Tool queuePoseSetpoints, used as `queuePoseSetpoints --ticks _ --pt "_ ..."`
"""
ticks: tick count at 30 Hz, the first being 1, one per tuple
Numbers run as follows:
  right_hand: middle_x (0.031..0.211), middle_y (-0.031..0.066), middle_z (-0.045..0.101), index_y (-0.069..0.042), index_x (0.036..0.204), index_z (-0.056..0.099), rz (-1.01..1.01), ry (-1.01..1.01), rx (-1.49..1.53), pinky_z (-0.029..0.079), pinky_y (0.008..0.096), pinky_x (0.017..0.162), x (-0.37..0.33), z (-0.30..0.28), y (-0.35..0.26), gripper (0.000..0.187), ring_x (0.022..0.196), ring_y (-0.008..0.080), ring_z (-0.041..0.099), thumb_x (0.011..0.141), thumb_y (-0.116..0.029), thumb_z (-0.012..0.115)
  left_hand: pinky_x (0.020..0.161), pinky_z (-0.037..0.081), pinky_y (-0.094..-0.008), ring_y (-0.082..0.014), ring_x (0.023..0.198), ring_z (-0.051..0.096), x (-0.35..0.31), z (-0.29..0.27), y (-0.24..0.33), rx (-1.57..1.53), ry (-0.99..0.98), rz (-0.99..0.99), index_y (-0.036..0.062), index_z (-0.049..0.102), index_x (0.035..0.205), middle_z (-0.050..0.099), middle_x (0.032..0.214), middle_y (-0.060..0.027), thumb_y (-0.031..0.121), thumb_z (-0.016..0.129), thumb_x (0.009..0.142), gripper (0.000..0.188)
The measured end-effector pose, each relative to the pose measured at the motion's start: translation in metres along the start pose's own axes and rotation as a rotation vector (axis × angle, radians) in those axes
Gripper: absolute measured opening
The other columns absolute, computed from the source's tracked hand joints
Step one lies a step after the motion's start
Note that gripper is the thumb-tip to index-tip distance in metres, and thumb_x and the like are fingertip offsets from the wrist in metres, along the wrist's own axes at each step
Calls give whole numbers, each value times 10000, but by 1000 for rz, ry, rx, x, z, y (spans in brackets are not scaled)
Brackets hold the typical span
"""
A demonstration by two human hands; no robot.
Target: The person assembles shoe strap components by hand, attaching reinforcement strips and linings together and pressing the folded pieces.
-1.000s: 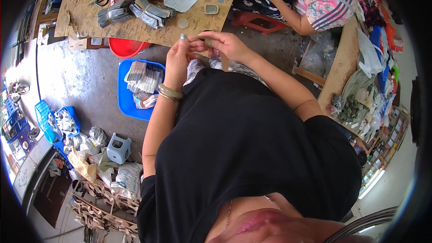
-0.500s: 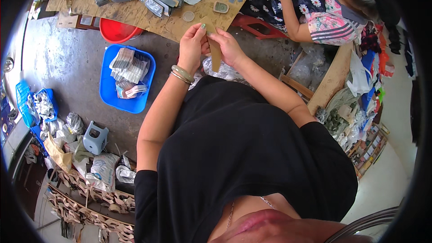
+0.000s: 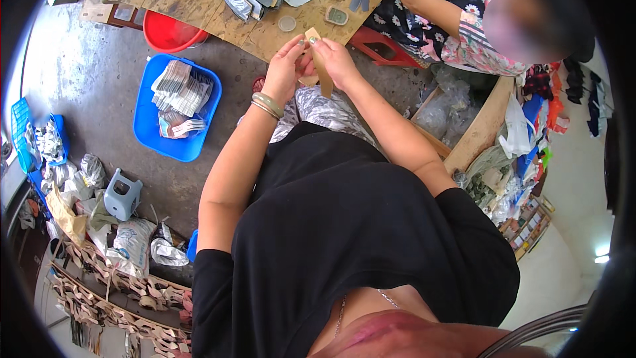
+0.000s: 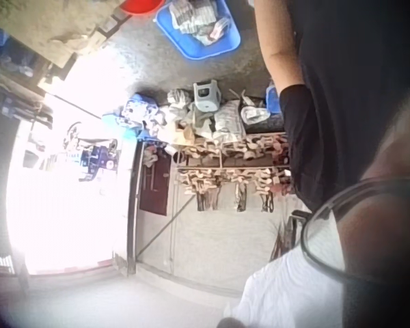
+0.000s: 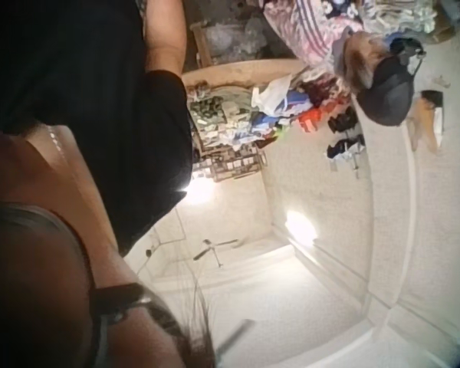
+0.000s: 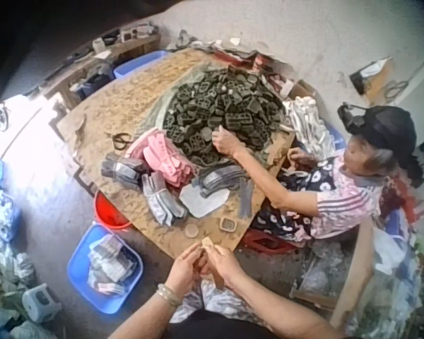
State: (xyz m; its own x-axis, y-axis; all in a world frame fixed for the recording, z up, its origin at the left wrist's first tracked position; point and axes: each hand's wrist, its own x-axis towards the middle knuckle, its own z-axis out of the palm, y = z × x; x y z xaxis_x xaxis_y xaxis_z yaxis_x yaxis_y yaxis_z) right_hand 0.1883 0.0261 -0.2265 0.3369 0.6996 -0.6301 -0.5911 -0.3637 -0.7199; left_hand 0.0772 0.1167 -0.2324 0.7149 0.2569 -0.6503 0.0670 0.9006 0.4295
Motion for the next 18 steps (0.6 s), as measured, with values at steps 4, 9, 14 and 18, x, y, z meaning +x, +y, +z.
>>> queuePoseSetpoints --ticks 4,9,14,18 --pt "650 75 623 -1 927 554 -156 212 -422 454 280 448 34 -2 1 226 487 134 577 969 -200 455 844 495 -354 -189 937 604 5 -10 -14 -59 74 -17 43 386 1374 597 1089 -90 161 468 968 430" --pt "647 128 635 -10 922 548 -217 278 -1022 479 382 510 80 -17 13 246 524 251 609 949 -240 465 916 463 -348 -226 1123 558 -1 -29 -32 41 33 -60 36 352 1402 539 1287 -134 171 419 990 439" --pt "735 197 653 -55 939 572 -331 319 -1409 495 497 635 92 -6 10 230 707 396 634 931 -267 484 925 469 -349 -218 1099 570 -19 -65 -38 35 83 -43 23 382 1380 561 1255 -126 179 427 990 423" --pt "865 151 651 -81 973 608 -437 333 -1428 504 471 670 99 -9 14 211 774 371 632 917 -257 507 905 467 -328 -194 1060 594 -30 -88 -49 -47 99 -27 35 423 1356 587 1223 -106 197 441 992 399"
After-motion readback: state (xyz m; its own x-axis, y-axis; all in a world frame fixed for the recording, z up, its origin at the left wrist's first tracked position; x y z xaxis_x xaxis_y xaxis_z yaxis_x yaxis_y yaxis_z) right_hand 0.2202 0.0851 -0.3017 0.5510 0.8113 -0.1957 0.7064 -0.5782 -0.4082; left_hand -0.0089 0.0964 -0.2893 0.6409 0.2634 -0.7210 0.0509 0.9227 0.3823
